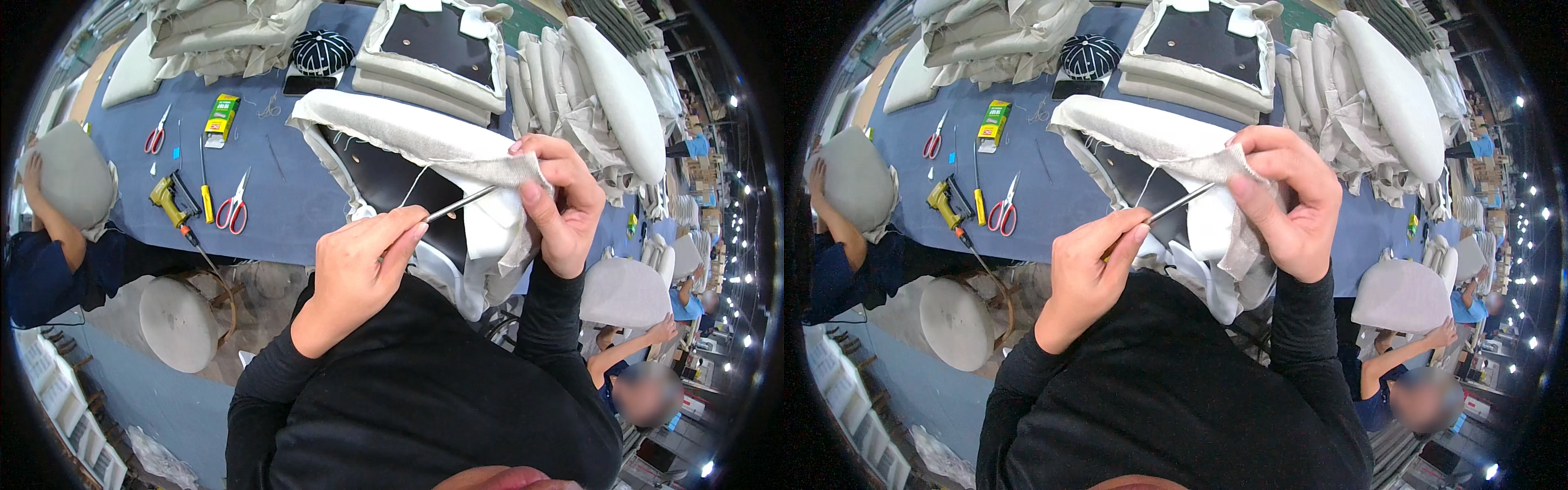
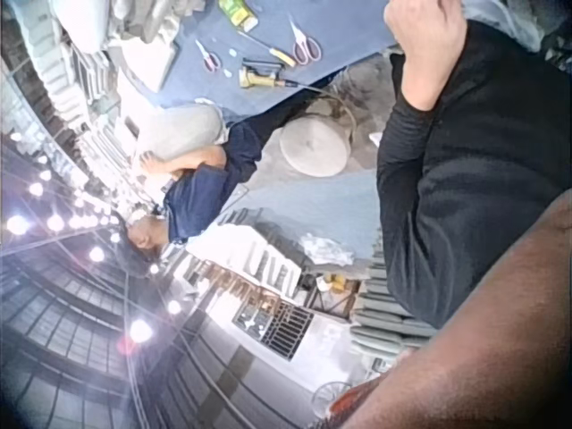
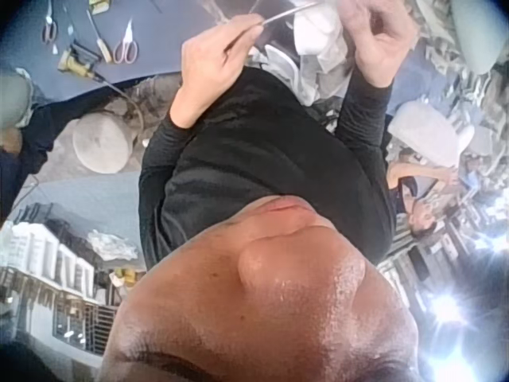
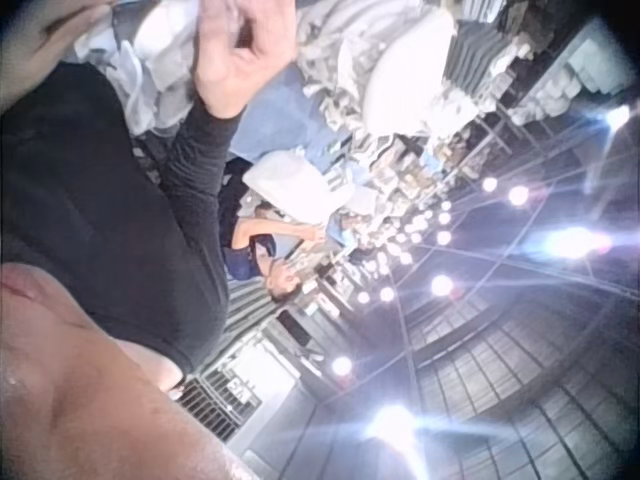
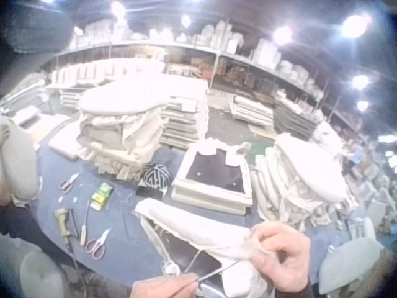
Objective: The person uses a screwdriver to adjust the fabric on a white cushion and then secures it with a staple gun. They handle multiple cushion pieces, smoothing the fabric and stapling the edges to the foam base.
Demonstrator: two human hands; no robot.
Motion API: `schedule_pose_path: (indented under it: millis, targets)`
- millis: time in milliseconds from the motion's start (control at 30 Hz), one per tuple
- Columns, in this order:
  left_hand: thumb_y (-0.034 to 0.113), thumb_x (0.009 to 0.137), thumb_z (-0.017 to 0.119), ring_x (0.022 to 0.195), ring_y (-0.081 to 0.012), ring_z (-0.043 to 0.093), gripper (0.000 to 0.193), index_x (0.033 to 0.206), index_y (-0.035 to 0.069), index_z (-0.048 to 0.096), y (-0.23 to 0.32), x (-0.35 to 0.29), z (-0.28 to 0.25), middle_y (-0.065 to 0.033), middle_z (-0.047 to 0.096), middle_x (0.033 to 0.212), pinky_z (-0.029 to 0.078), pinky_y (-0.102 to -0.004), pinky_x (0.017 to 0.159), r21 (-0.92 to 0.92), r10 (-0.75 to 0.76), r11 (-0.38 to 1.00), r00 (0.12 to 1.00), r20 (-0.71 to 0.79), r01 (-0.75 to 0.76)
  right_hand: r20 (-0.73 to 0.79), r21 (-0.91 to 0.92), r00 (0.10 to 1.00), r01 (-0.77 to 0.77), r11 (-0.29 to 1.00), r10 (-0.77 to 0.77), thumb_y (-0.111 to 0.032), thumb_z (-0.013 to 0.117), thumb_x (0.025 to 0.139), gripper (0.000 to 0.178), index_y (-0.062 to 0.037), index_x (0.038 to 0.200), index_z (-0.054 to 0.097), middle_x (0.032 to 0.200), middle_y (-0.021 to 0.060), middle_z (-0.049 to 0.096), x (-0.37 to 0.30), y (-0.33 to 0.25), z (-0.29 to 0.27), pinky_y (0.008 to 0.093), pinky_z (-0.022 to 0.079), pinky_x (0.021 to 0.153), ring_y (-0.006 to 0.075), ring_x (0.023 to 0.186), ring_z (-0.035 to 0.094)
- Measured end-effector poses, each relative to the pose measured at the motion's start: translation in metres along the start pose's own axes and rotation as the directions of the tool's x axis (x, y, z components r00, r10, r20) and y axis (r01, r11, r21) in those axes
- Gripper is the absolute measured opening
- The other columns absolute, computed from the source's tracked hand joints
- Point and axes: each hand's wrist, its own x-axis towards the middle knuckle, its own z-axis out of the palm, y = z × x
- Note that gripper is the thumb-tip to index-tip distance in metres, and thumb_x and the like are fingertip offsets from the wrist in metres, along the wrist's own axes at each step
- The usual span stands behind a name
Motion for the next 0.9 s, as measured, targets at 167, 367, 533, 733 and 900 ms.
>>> schedule_pose_path:
  millis: [167,367,533,733,900]
  targets:
    - [0.013,0.098,0.073,0.067,-0.0257,0.069,0.011,0.106,0.007,0.077,0.001,0.006,0.0,-0.0086,0.075,0.085,0.052,-0.0349,0.063,0.024,0.076,0.997,0.996,-0.053,-0.074,0.099,0.07,0.978,0.179,0.981,-0.185,-0.006,0.084,0.082,0.014,0.0009,0.091,0.075,0.112,0.0166,0.072,0.002,0.006,-0.007,0.0458,0.051,0.1,0.0335,0.11,0.068]
    - [0.013,0.093,0.079,0.064,-0.025,0.068,0.009,0.101,0.008,0.08,0.003,0.006,-0.009,-0.0076,0.074,0.078,0.052,-0.035,0.062,0.017,0.057,0.998,0.996,-0.065,-0.056,0.092,0.115,0.988,0.116,0.987,-0.127,-0.008,0.086,0.078,0.016,-0.0004,0.089,0.078,0.115,0.0187,0.071,-0.003,0.001,-0.004,0.0488,0.051,0.103,0.0364,0.115,0.068]
    - [0.005,0.088,0.079,0.062,-0.0239,0.065,0.012,0.1,0.005,0.081,0.01,0.009,-0.027,-0.0096,0.074,0.078,0.049,-0.0339,0.06,0.117,0.101,0.988,0.995,0.011,-0.102,0.124,0.211,0.988,0.063,0.976,-0.09,-0.01,0.09,0.072,0.036,-0.0012,0.103,0.074,0.123,0.0223,0.071,-0.009,0.007,-0.004,0.0525,0.049,0.109,0.0415,0.125,0.067]
    - [0.0,0.084,0.078,0.06,-0.0224,0.063,0.014,0.098,0.002,0.081,0.021,-0.004,-0.047,-0.0092,0.072,0.075,0.047,-0.0327,0.059,0.19,0.049,0.98,0.995,0.09,-0.066,0.093,0.41,0.991,0.047,0.911,-0.093,-0.021,0.099,0.066,0.058,0.0005,0.112,0.07,0.131,0.0317,0.07,-0.03,0.03,0.003,0.0617,0.042,0.116,0.0476,0.132,0.063]
    - [0.0,0.077,0.079,0.057,-0.0214,0.061,0.02,0.096,0.001,0.081,0.021,0.002,-0.051,-0.0085,0.068,0.069,0.045,-0.0326,0.056,0.176,0.14,0.972,0.984,0.111,-0.158,0.06,0.431,0.985,0.121,0.894,-0.163,-0.019,0.1,0.064,0.057,0.002,0.11,0.074,0.124,0.0333,0.072,-0.035,0.03,0.008,0.0629,0.044,0.113,0.0497,0.126,0.066]
